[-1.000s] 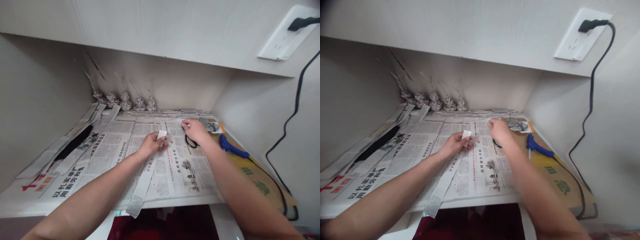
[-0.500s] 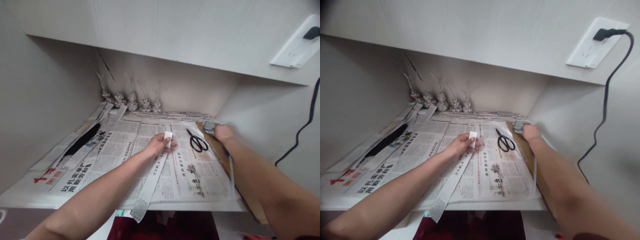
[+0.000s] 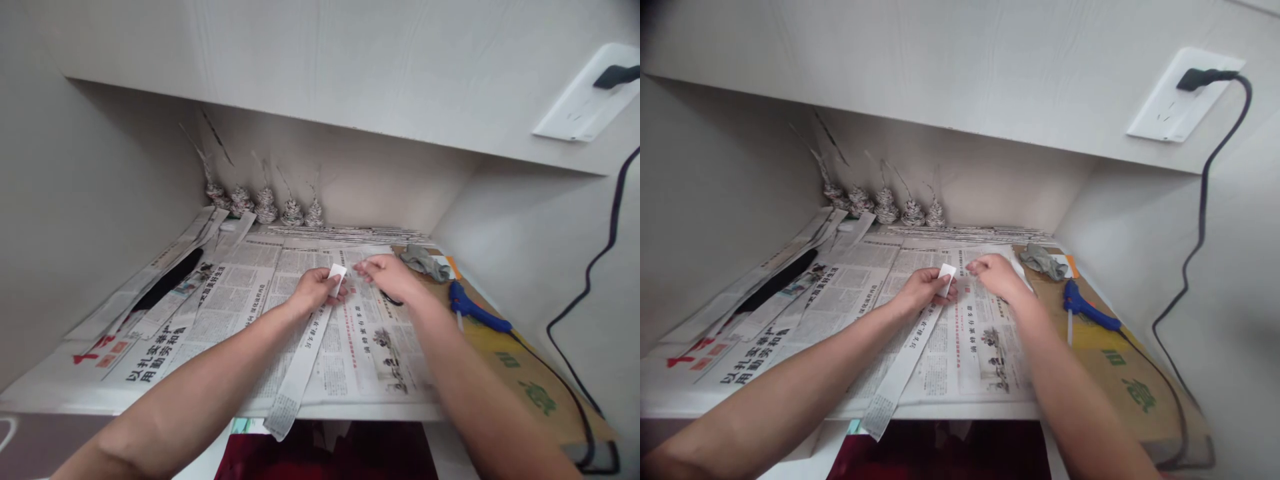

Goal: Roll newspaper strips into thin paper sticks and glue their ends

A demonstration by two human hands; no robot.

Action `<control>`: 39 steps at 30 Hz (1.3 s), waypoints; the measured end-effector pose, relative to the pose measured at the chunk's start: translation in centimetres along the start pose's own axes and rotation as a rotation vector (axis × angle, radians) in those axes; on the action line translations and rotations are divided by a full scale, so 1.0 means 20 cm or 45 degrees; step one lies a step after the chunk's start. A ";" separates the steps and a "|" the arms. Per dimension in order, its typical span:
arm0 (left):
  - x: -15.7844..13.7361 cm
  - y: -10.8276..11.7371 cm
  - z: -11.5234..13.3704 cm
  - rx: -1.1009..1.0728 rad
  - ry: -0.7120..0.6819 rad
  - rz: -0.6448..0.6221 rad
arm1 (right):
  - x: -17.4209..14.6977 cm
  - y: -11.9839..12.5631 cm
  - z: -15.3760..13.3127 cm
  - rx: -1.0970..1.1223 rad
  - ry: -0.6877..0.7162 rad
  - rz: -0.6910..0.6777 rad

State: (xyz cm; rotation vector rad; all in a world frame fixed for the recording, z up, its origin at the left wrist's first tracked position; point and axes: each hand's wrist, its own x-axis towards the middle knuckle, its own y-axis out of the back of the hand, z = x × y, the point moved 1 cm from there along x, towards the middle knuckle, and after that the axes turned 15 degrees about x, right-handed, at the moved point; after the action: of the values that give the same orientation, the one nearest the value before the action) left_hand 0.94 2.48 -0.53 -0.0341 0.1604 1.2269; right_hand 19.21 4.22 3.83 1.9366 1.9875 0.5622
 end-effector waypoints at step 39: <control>0.01 0.00 -0.08 0.581 -0.341 0.086 | -0.09 -0.31 0.11 1.081 -0.104 0.144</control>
State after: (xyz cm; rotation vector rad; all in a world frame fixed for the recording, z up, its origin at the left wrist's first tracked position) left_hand 0.82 2.55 -2.20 0.5333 0.2049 1.2253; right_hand 14.79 2.52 -1.11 2.4672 2.2765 -0.4274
